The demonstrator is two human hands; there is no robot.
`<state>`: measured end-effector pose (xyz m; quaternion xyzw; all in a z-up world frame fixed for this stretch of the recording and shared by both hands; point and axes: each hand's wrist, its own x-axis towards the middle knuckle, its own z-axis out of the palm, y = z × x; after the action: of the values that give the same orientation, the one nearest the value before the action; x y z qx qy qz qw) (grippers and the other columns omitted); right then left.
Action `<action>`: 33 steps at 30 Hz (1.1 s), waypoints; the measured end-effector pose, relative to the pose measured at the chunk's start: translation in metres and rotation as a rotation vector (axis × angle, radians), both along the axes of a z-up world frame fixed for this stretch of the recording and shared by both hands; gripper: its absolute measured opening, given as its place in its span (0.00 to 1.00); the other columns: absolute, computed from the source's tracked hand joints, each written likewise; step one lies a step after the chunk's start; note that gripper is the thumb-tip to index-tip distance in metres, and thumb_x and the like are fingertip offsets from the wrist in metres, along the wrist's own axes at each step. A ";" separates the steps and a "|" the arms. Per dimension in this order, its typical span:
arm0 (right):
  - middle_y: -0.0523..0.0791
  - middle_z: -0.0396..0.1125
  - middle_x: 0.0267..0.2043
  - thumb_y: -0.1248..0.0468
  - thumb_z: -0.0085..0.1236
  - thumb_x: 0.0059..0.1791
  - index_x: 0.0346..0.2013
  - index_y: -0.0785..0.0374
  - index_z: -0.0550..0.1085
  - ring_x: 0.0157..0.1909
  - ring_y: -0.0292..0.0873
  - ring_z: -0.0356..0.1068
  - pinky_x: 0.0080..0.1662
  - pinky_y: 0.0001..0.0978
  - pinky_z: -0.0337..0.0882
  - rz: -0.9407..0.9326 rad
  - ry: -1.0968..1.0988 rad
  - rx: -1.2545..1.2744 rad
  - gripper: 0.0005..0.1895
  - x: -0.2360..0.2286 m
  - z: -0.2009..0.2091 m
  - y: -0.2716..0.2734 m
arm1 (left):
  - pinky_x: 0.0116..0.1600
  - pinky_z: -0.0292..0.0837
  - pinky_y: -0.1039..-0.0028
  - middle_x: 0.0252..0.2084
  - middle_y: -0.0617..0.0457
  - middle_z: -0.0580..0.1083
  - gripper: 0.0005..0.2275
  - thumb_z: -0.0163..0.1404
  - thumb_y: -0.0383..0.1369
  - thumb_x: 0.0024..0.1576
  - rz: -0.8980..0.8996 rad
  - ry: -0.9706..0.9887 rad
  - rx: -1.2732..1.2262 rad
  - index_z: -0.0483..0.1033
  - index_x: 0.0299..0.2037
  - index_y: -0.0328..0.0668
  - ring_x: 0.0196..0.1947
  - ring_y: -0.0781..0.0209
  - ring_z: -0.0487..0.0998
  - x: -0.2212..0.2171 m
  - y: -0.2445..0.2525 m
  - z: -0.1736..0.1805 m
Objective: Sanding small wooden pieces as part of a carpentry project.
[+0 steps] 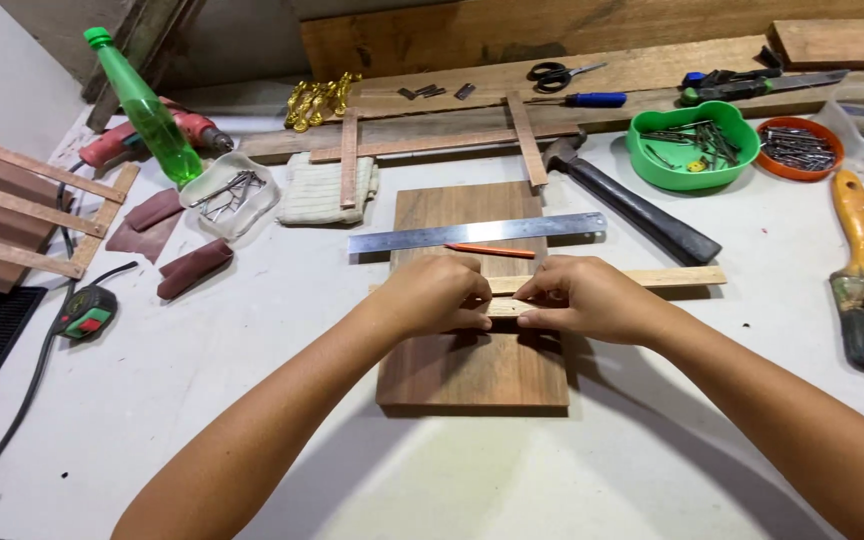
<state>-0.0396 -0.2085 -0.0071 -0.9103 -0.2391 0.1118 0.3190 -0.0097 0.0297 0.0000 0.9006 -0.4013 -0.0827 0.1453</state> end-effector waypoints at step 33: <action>0.46 0.72 0.47 0.56 0.56 0.50 0.47 0.58 0.80 0.51 0.51 0.71 0.50 0.43 0.71 0.029 -0.534 -0.220 0.15 0.178 0.010 0.031 | 0.45 0.74 0.57 0.38 0.49 0.76 0.08 0.59 0.33 0.47 0.118 -0.367 -0.202 0.79 0.34 0.43 0.41 0.46 0.78 0.186 0.077 -0.018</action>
<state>0.1388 -0.1775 0.0029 -0.9331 -0.3140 -0.1020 0.1425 0.1767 0.1064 -0.0179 0.9034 -0.3737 0.1318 0.1637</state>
